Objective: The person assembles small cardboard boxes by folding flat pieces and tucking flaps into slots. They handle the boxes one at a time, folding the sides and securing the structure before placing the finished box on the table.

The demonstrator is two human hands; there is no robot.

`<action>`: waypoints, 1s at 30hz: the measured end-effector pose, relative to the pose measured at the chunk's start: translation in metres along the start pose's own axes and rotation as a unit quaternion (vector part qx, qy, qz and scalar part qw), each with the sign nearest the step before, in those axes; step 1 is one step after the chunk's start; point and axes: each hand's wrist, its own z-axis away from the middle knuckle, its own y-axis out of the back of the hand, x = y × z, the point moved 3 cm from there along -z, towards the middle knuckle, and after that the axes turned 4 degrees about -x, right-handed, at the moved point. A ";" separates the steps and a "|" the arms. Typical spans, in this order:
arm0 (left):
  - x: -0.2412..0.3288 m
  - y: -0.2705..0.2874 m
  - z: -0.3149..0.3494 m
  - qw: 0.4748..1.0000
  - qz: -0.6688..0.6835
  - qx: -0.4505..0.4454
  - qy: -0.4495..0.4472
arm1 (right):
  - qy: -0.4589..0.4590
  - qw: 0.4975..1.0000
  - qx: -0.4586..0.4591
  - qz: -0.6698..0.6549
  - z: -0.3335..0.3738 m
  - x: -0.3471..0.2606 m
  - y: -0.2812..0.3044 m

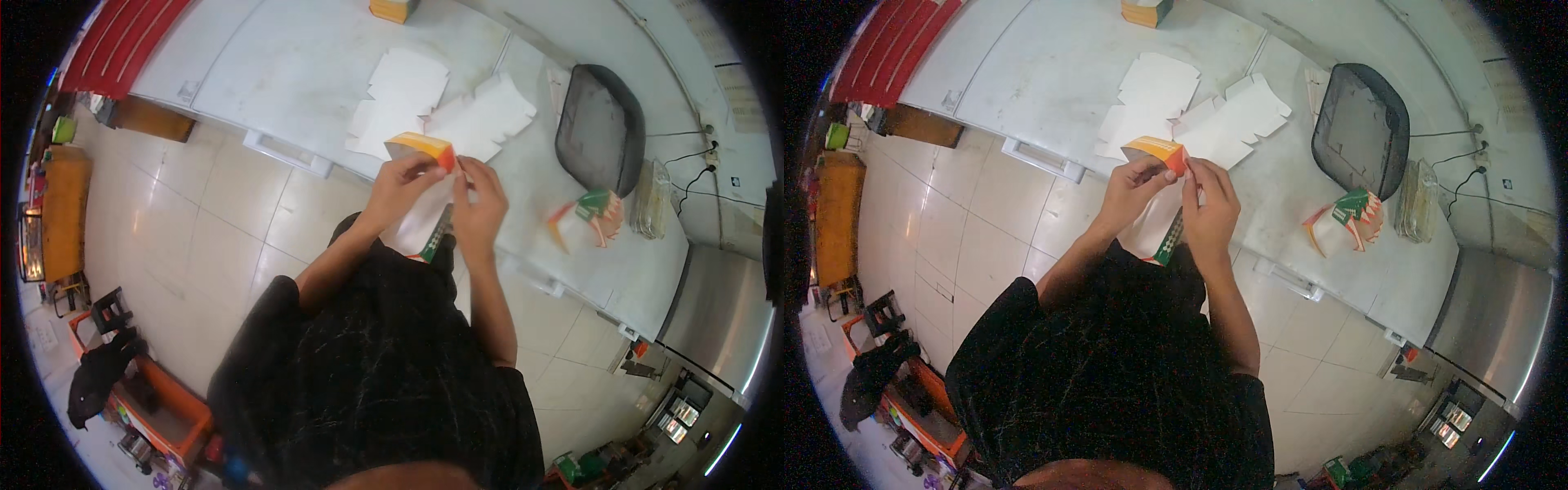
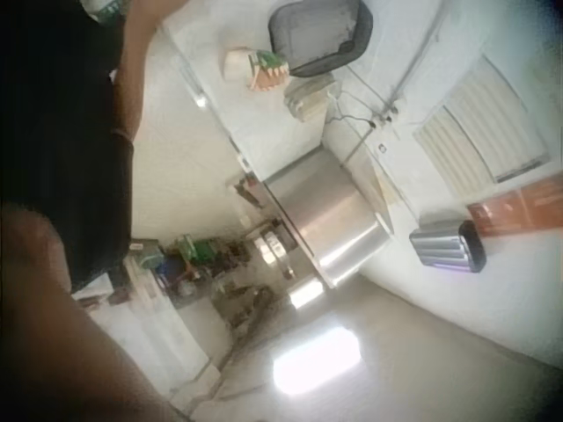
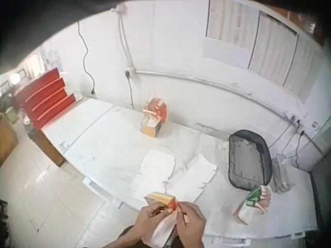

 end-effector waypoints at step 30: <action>0.017 0.001 -0.005 0.988 -0.108 0.048 -0.095 | 0.028 0.997 -0.066 0.015 -0.023 -0.017 0.008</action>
